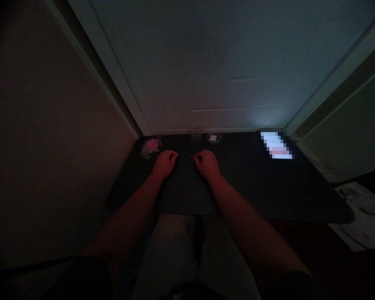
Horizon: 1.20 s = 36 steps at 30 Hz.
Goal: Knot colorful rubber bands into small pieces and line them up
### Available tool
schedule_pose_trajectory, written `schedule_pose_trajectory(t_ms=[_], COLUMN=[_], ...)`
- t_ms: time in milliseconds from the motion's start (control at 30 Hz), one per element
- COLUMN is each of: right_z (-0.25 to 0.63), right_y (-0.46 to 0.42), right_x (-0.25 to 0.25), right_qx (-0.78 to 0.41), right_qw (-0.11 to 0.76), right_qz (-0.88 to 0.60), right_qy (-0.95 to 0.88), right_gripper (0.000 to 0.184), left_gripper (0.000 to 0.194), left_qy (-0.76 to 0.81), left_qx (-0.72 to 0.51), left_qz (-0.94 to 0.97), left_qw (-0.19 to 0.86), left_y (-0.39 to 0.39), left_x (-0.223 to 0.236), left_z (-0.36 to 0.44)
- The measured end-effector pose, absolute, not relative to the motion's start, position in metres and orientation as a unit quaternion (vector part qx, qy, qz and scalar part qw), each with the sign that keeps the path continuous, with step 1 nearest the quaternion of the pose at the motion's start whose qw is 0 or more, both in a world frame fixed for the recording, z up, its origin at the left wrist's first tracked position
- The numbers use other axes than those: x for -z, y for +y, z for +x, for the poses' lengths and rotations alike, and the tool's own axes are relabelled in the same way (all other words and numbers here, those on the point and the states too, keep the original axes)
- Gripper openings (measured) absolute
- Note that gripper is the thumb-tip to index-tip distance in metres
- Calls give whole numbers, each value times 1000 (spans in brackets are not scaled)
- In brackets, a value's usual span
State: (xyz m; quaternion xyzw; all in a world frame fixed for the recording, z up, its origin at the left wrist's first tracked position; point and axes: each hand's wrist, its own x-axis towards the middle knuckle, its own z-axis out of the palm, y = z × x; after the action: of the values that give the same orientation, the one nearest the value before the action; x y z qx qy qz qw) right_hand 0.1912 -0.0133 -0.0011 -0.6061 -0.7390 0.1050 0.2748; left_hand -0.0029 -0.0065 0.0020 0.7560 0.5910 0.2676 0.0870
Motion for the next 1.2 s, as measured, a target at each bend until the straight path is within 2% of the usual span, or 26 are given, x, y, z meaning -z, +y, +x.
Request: schedule_pose_trajectory(t_ms=[167,300,467,833,1067,1200], right_z=[203,211,232,271,259,257], right_y=[-28,-33,-43,-59,-64,-64], right_x=[0,1,-1,-7,-6,-7], right_qx=[-76,-75,-106,-205,-167,-166], right_qw=[251,292,356,389,332,318], right_qz=[-643,-645,-663,-661,-646,-653], right_qy=[-719,-703,-650,-608,-667,-667], right_gripper=[26,27,28,32,25,21], left_gripper=[22,20,20,21,24,36], left_qy=[598,608,621,731,769,803], left_qx=[-263,-265,-272,-265,-230,-208], left_qz=[752,743,729,627,594,557], left_qw=[90,93,92,54,41,37], left_y=[-16,-29,-45,-62,-50,-39], left_x=[-3,-3,-2,0,-4,-10], left_z=[-5,-11,-29,-87,-95,-88])
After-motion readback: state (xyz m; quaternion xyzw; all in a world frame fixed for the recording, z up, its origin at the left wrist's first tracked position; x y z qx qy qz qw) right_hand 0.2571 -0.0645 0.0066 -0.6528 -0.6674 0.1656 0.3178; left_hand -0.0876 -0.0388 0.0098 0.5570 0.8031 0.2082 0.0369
